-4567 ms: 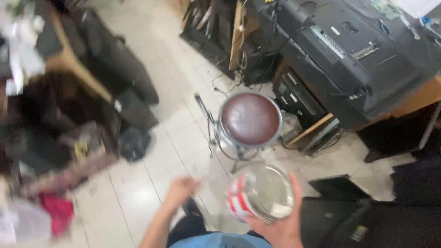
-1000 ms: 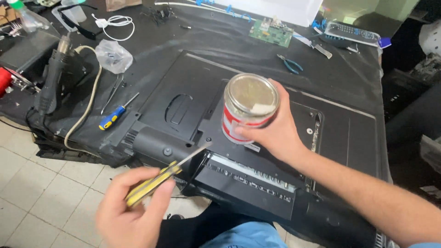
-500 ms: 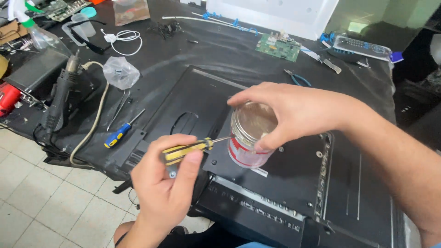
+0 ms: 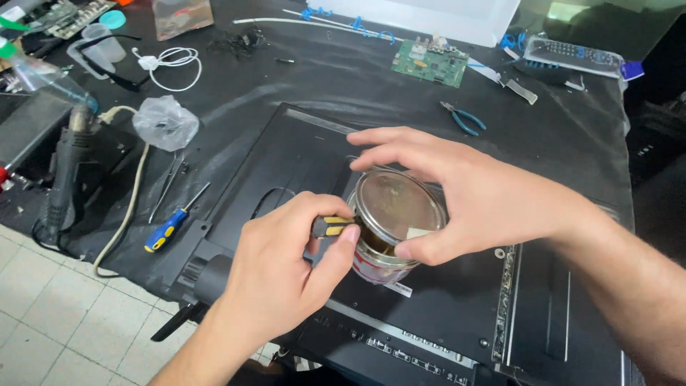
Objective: Applying solvent from a can to a specific area on the back of a television panel using a small tool
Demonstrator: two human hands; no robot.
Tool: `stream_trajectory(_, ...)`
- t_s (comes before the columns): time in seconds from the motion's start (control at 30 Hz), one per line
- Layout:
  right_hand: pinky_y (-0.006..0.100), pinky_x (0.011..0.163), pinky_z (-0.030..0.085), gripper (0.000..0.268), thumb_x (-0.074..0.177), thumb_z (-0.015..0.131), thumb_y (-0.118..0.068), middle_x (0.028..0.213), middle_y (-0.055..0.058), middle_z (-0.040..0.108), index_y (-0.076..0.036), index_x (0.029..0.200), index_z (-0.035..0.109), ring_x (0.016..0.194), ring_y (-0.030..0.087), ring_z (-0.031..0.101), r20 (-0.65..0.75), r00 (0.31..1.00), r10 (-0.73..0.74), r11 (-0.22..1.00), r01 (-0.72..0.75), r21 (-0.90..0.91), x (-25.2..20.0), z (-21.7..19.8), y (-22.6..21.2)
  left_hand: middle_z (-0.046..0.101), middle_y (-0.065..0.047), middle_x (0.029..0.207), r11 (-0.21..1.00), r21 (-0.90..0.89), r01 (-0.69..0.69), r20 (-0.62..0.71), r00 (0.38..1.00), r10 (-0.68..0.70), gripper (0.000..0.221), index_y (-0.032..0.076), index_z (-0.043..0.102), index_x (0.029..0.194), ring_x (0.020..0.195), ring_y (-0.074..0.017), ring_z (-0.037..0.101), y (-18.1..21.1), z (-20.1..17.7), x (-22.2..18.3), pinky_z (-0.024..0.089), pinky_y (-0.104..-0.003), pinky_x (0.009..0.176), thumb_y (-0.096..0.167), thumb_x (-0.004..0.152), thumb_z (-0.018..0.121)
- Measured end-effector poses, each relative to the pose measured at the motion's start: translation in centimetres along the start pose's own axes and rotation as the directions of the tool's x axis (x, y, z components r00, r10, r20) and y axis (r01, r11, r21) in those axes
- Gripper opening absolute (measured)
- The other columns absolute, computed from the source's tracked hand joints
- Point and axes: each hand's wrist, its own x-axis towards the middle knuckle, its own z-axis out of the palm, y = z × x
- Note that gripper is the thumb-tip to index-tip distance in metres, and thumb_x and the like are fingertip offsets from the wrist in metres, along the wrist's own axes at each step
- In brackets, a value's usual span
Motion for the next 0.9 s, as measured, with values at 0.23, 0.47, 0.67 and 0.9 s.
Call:
stream_trajectory(0.23,0.050,0.118,0.048,0.080,0.076,0.086,-0.030,0.178,-0.003,0.048,-0.025,0.151,0.059,0.162,0.016,0.050,-0.040,0.991,0.128,0.966,-0.115,0.231,-0.5,-0.4,0.7,0.073,-0.004,0.100,0.995,0.021,-0.094,0.112,0.990,0.091,0.014,0.008,0.066,0.116,0.076,-0.0229,0.068,0.4,0.0,0.6,0.054,-0.037,0.063,0.019,0.107,0.066)
stream_trajectory(0.47,0.049,0.120,0.049,0.077,0.078,0.086,-0.031,0.176,-0.001,0.051,-0.022,0.151,0.060,0.160,0.015,0.051,-0.053,0.992,0.111,0.964,-0.095,0.250,-0.5,-0.2,0.9,0.068,-0.002,0.094,0.991,0.092,-0.099,0.182,0.980,0.081,0.010,0.010,0.068,0.112,0.063,-0.0223,0.061,1.7,-1.1,1.3,0.048,-0.038,0.053,0.018,0.106,0.068)
stream_trajectory(0.67,0.046,0.120,0.052,0.074,0.081,0.083,-0.035,0.173,-0.001,0.055,-0.019,0.150,0.059,0.157,0.015,0.055,-0.051,0.993,0.108,0.947,-0.087,0.310,-0.6,-0.2,1.3,0.076,0.006,0.093,0.985,0.170,-0.028,0.129,0.992,0.006,0.025,0.015,0.069,0.113,0.061,-0.0122,0.064,1.2,-1.7,0.2,0.054,-0.031,0.060,0.024,0.097,0.086)
stream_trajectory(0.9,0.046,0.122,0.051,0.073,0.085,0.081,-0.035,0.171,0.002,0.056,-0.015,0.151,0.057,0.156,0.017,0.057,-0.065,0.995,0.079,0.925,-0.049,0.376,-0.6,-0.1,1.7,0.069,-0.003,0.098,0.914,0.346,-0.212,0.288,0.951,0.111,0.017,0.012,0.068,0.124,0.069,-0.0271,0.067,1.2,-0.9,0.7,0.050,-0.043,0.046,0.018,0.108,0.068)
